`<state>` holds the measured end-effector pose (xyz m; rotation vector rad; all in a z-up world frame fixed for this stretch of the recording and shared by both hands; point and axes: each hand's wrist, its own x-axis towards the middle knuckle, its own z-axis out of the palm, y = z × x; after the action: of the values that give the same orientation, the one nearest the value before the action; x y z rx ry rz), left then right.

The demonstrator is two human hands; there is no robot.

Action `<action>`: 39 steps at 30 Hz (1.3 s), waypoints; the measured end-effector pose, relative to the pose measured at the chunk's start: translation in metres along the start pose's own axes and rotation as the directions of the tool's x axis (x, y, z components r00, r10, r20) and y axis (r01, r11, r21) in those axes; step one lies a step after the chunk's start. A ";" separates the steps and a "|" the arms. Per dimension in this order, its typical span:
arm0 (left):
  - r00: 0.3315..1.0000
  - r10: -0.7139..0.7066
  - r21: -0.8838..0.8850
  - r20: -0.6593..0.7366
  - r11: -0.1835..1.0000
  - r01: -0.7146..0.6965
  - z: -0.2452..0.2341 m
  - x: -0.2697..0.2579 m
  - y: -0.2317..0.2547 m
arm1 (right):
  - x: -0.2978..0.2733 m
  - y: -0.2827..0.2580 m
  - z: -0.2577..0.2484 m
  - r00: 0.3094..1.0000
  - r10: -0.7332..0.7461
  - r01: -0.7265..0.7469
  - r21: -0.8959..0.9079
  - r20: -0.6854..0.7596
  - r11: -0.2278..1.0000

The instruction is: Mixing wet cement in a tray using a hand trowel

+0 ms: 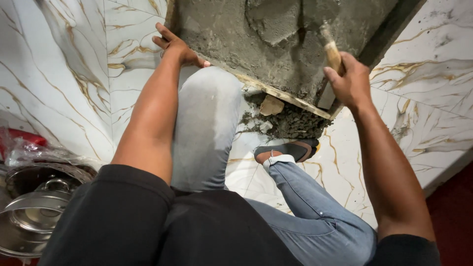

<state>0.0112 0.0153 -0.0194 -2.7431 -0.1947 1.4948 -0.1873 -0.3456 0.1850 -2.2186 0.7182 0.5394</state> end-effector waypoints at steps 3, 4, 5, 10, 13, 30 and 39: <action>1.000 0.012 0.046 0.010 0.999 -0.012 -0.002 -0.003 0.000 | -0.002 0.003 0.018 0.987 0.104 -0.107 0.022 0.126 0.994; 1.000 0.011 0.048 0.011 0.999 -0.012 -0.001 -0.001 -0.001 | -0.003 0.002 0.026 0.986 0.105 -0.109 0.024 0.128 0.994; 1.000 0.000 0.033 0.007 0.999 0.000 0.001 0.001 -0.001 | -0.004 0.001 0.034 0.984 0.038 -0.028 -0.061 0.175 0.998; 0.999 -0.028 -0.082 -0.032 0.996 0.025 0.004 0.003 -0.002 | -0.008 -0.005 0.039 0.972 -0.133 0.169 -0.186 0.192 0.968; 0.999 0.000 -0.037 -0.040 0.999 -0.001 0.005 0.004 -0.004 | -0.006 -0.005 0.023 0.970 0.102 -0.083 -0.092 0.220 0.992; 1.000 0.018 0.052 -0.008 0.999 -0.017 -0.013 -0.020 0.004 | -0.010 -0.050 0.016 0.984 -0.171 0.148 0.307 0.048 0.940; 0.996 0.011 -0.050 -0.088 0.999 -0.015 -0.003 -0.010 -0.002 | 0.001 -0.068 0.054 0.938 -0.242 0.247 0.010 0.250 0.969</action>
<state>0.0083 0.0166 -0.0094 -2.8476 -0.2169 1.3878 -0.1516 -0.2661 0.1844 -2.1679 0.3007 0.6861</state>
